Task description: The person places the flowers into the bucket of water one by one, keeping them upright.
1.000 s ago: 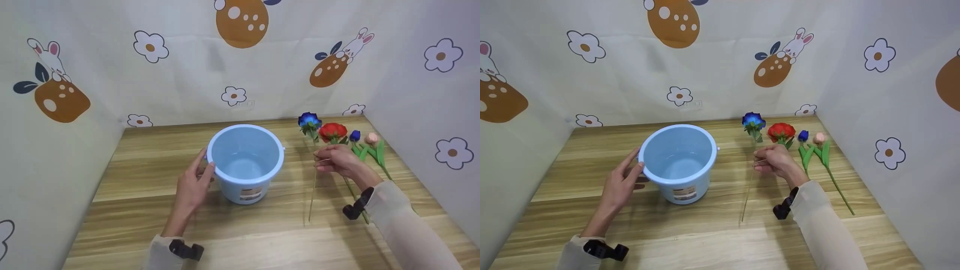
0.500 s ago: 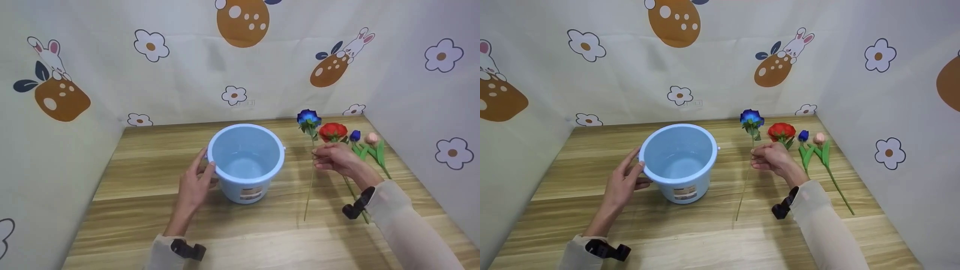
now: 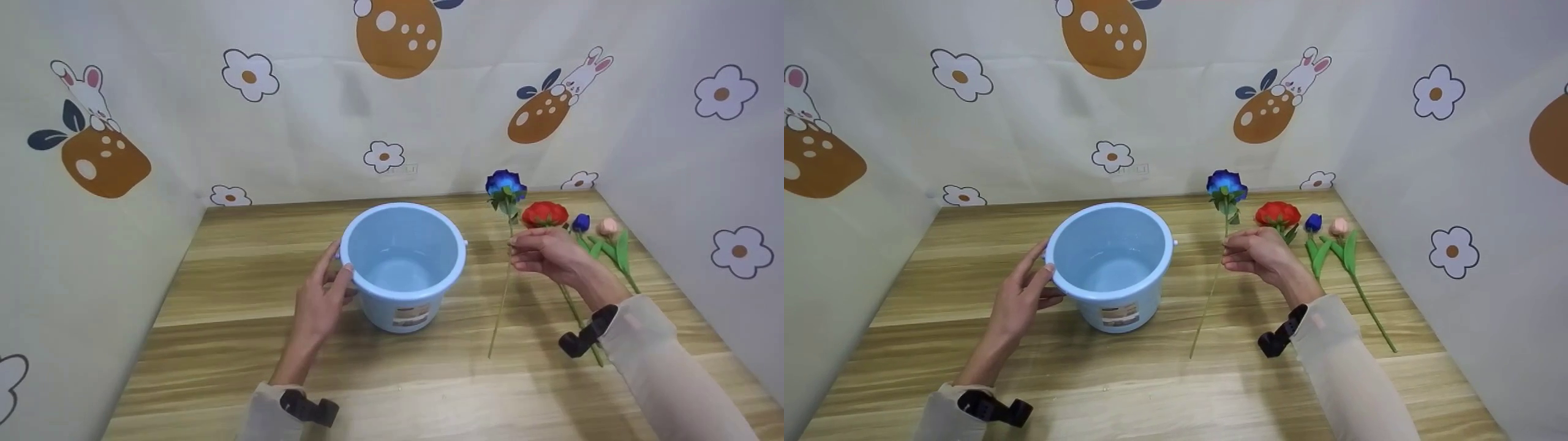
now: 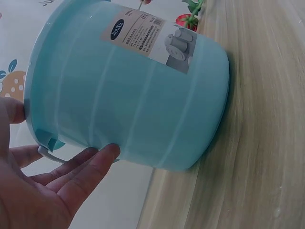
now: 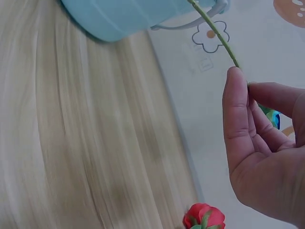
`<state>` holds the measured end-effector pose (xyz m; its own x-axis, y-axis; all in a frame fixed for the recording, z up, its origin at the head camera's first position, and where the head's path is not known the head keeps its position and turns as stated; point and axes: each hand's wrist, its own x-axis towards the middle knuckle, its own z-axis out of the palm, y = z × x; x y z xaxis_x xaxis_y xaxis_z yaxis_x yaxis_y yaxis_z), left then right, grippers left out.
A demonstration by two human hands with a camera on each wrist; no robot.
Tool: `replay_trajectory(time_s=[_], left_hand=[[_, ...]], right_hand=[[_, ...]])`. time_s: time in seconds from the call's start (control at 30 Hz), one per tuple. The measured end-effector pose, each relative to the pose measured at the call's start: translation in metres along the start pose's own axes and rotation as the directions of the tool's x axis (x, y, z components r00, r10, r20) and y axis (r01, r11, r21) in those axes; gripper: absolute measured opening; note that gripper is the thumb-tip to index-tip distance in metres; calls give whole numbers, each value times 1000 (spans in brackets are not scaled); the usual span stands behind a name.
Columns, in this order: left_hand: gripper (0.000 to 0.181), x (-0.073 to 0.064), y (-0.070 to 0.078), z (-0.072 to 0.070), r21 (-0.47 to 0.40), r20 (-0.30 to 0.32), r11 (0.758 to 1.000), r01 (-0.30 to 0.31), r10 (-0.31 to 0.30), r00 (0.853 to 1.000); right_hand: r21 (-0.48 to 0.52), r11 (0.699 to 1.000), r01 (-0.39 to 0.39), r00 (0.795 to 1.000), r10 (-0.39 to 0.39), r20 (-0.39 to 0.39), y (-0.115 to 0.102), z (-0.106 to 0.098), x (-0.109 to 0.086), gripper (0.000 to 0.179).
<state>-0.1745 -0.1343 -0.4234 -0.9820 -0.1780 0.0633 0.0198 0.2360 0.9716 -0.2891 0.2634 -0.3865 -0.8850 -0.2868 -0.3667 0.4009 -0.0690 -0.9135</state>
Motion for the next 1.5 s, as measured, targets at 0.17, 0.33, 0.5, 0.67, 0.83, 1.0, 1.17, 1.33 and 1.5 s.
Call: replay_trajectory(time_s=[0.17, 0.33, 0.5, 0.67, 0.83, 1.0, 1.17, 1.33, 1.5], left_hand=[[57, -1, 0, 0, 0, 2, 1000, 8, -8, 1000], [58, 0, 1, 0, -5, 3, 1000, 6, -6, 1000], [57, 1, 1, -1, 1, 7, 1000, 15, -15, 1000], [57, 0, 1, -1, -5, 3, 1000, 3, -3, 1000], [57, 1, -1, -1, -18, -4, 1000, -17, 17, 1000], [57, 0, 0, -1, -9, -7, 1000, -9, 9, 1000], [57, -1, 1, 0, -4, -2, 1000, 1, -1, 1000], [57, 0, 1, 1, -25, -4, 1000, -2, 2, 1000], [57, 0, 0, 1, -27, -3, 1000, 0, 0, 1000]], right_hand=[[25, 1000, -2, 1000, 2, 12, -3, 3, -2, 21], [37, 999, 1, 1000, -2, 18, -6, 6, -3, 21], [36, 999, 7, 1000, -8, 21, -7, 7, -3, 22], [53, 998, 14, 999, -16, 35, -8, 9, -2, 25], [59, 998, 23, 999, -26, 46, -8, 12, -2, 27], [64, 998, 18, 999, -21, 48, -10, 15, -2, 25], [74, 997, 16, 999, -20, 46, -11, 16, -2, 24], [88, 996, 23, 998, -27, 48, -12, 17, -2, 22], [100, 995, 27, 998, -33, 52, -12, 19, 0, 22]])
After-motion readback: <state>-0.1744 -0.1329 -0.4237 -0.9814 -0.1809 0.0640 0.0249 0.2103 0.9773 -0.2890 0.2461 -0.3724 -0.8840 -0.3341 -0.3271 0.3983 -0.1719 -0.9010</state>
